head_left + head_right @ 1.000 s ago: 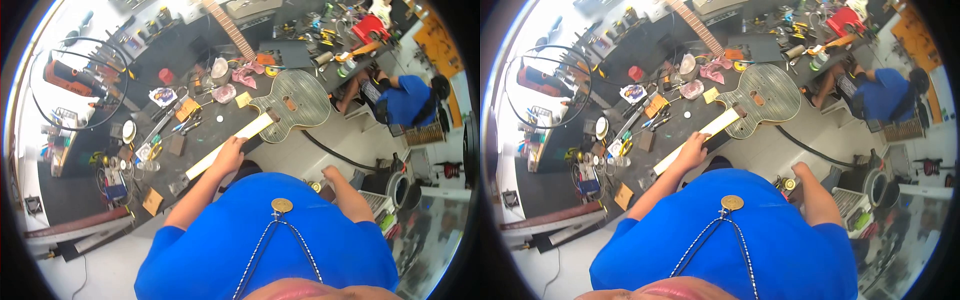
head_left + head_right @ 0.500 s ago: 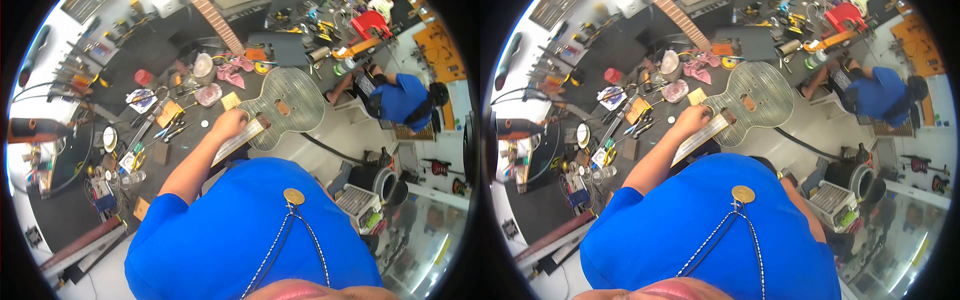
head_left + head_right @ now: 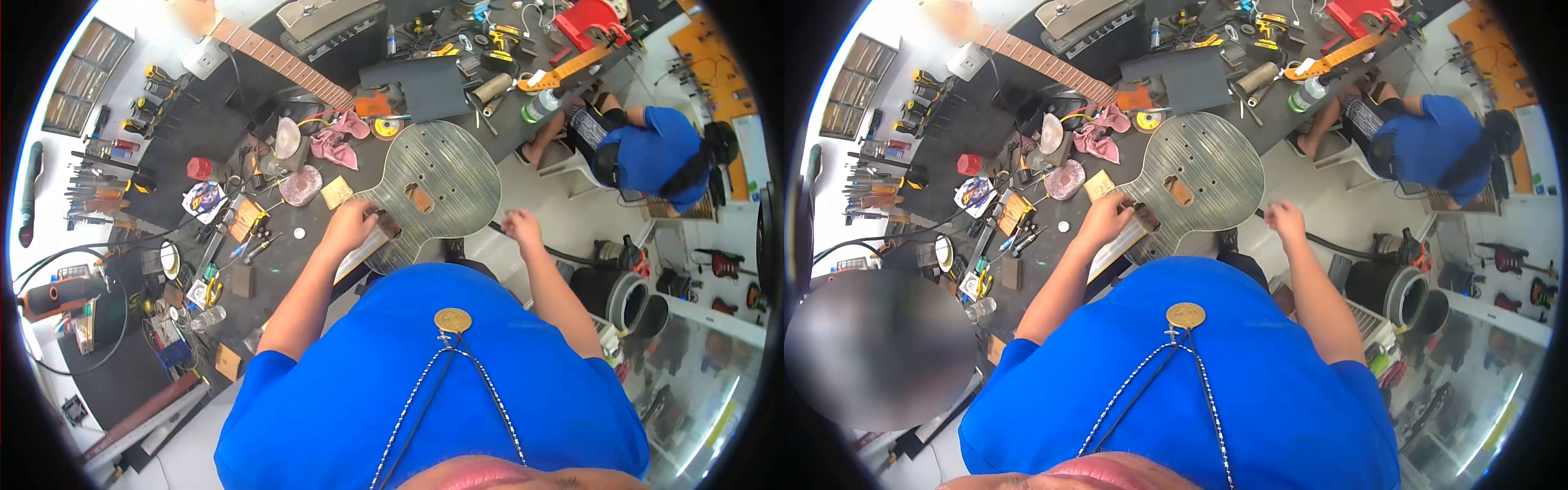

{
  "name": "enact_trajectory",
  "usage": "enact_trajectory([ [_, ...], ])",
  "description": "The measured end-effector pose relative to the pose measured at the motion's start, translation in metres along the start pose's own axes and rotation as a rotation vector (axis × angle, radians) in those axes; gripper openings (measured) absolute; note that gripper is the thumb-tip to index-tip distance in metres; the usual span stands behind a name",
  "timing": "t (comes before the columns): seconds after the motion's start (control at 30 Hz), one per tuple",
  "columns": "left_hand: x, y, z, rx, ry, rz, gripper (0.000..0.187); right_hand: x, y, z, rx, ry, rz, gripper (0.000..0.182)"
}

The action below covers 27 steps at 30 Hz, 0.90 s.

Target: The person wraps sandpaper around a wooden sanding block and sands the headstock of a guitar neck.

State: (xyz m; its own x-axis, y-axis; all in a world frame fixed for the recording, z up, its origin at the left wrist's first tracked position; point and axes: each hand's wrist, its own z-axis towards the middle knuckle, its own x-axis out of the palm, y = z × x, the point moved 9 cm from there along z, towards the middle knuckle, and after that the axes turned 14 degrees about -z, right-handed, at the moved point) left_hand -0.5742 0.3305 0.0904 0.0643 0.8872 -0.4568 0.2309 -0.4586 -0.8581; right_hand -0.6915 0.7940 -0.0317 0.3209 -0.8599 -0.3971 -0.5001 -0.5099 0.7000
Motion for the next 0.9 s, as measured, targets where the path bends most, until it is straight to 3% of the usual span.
enact_trajectory([
  [0.1,0.023,-0.009,0.002,-0.049,-0.032,-0.003,0.029,0.003,0.073,0.062,-0.139,0.088,0.163,0.025],
  [0.2,0.021,-0.011,0.032,-0.289,-0.273,-0.097,0.036,0.017,0.148,0.102,-0.166,0.192,0.156,0.029],
  [0.23,0.012,0.003,0.058,-0.235,-0.424,-0.059,0.052,0.025,0.171,0.120,-0.187,0.233,0.159,0.030],
  [0.3,-0.015,0.001,0.115,-0.186,-0.676,-0.053,0.065,0.042,0.191,0.141,-0.191,0.312,0.153,0.033],
  [0.37,-0.035,0.004,0.177,-0.073,-0.802,-0.060,0.074,0.048,0.206,0.151,-0.160,0.306,0.189,0.033],
  [0.4,-0.040,-0.011,0.201,-0.101,-0.811,0.011,0.082,0.049,0.211,0.151,-0.142,0.297,0.200,0.033],
  [0.43,-0.041,0.005,0.222,-0.306,-0.785,0.008,0.090,0.047,0.216,0.146,-0.172,0.309,0.176,0.033],
  [0.53,-0.039,0.011,0.241,-0.612,-0.858,0.076,0.095,0.039,0.199,0.127,-0.331,0.434,0.018,0.029],
  [0.6,-0.035,0.007,0.248,-0.650,-0.859,0.099,0.098,0.012,0.176,0.102,-0.502,0.472,-0.140,0.026],
  [0.67,-0.038,0.011,0.240,-0.707,-0.878,0.127,0.101,-0.024,0.134,0.094,-0.467,0.468,-0.282,0.022],
  [0.83,-0.053,-0.009,0.188,-0.579,-1.003,-0.103,0.099,-0.099,0.088,0.094,-0.221,0.354,-0.314,0.021],
  [0.9,-0.053,-0.016,0.140,-0.453,-1.230,-0.061,0.102,-0.087,0.095,0.091,-0.238,0.396,-0.390,0.020],
])
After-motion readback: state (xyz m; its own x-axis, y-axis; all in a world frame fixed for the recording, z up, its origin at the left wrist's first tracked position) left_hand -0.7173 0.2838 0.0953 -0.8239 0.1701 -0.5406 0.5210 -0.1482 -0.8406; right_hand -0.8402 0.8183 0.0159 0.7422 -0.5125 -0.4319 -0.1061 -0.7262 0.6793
